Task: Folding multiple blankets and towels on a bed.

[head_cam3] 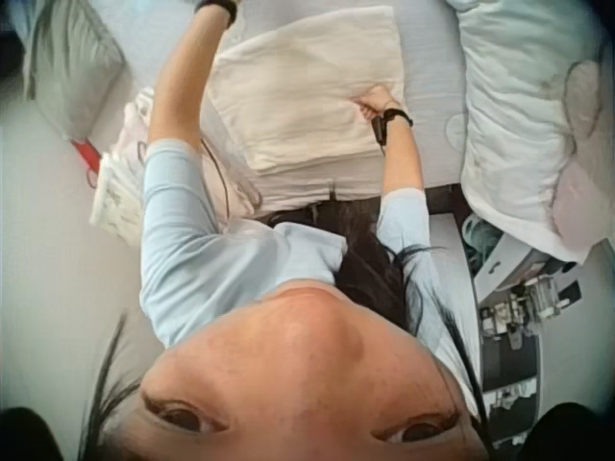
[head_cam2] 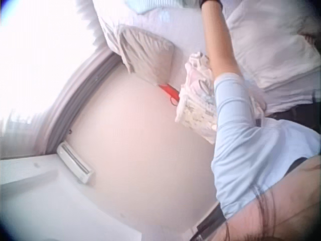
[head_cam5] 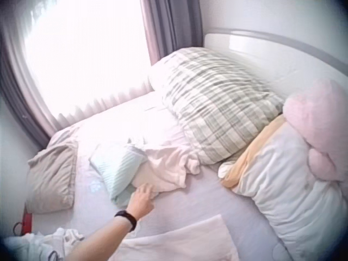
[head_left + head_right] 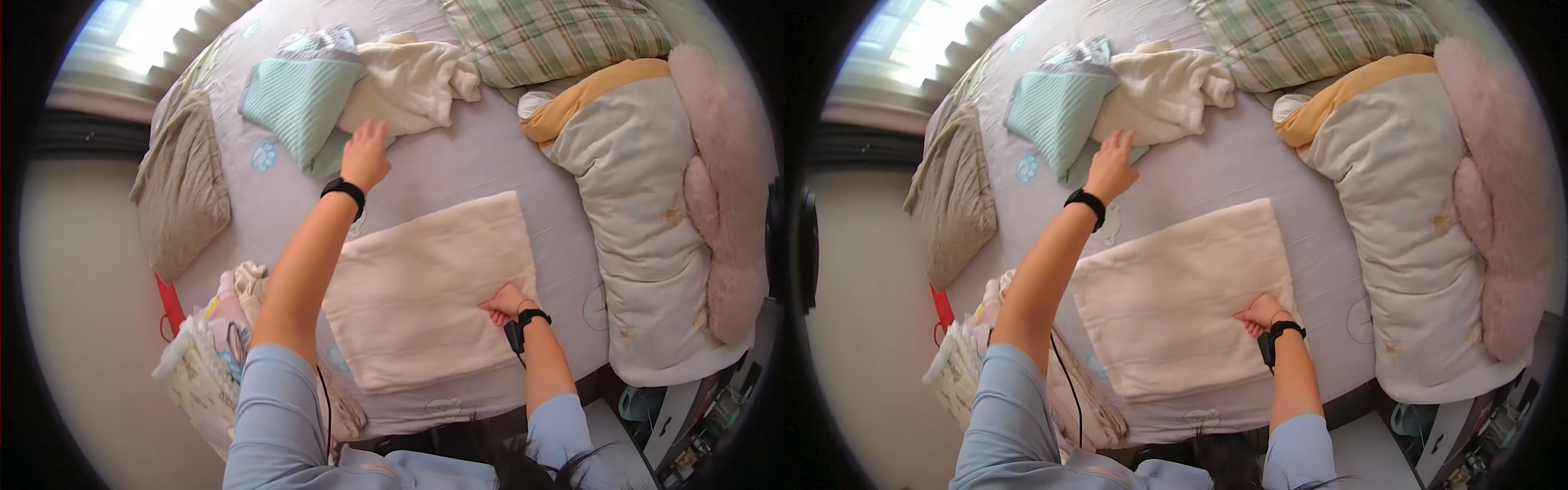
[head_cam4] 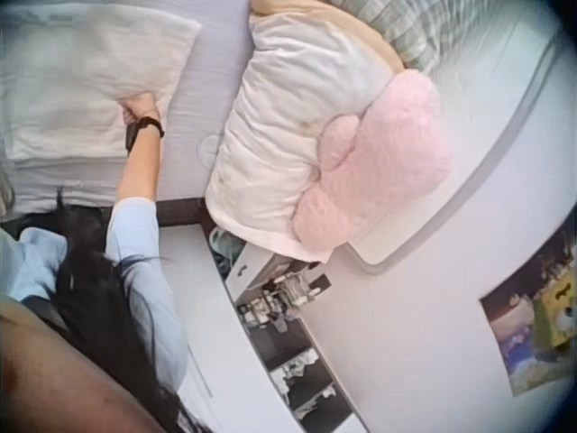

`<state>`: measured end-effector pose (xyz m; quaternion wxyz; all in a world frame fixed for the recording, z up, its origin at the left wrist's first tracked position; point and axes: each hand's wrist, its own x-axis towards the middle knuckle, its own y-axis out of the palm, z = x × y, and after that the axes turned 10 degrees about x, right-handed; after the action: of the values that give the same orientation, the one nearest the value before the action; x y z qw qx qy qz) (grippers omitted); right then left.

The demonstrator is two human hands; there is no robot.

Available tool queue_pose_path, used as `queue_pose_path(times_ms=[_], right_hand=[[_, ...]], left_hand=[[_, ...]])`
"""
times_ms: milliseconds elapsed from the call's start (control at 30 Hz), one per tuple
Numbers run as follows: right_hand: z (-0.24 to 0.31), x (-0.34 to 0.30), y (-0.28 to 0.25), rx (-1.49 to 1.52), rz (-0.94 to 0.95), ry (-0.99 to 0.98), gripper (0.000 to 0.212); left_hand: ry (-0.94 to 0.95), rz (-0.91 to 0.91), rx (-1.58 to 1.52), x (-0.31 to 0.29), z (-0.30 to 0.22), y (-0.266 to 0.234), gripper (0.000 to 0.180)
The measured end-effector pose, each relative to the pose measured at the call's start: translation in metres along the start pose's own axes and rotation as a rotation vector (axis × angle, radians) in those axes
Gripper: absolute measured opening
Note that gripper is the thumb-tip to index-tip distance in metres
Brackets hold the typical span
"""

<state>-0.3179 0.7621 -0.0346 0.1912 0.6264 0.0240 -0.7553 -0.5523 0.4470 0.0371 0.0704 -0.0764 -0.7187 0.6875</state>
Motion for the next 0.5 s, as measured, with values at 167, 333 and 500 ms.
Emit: queue_pose_path(times_ms=[167, 333, 500], right_hand=[[0.004, 0.001, -0.006, -0.02, 0.002, 0.017, 0.03], [0.011, 0.002, 0.001, -0.042, -0.006, -0.079, 0.033], [-0.014, -0.005, 0.005, 0.02, -0.079, -0.203, 0.036]], left_hand=[[0.313, -0.195, 0.408, 0.074, -0.06, 0.041, 0.075], [0.212, -0.046, 0.401, 0.094, -0.061, 0.055, 0.02], [0.286, -0.136, -0.23, 0.028, -0.051, -0.088, 0.009]])
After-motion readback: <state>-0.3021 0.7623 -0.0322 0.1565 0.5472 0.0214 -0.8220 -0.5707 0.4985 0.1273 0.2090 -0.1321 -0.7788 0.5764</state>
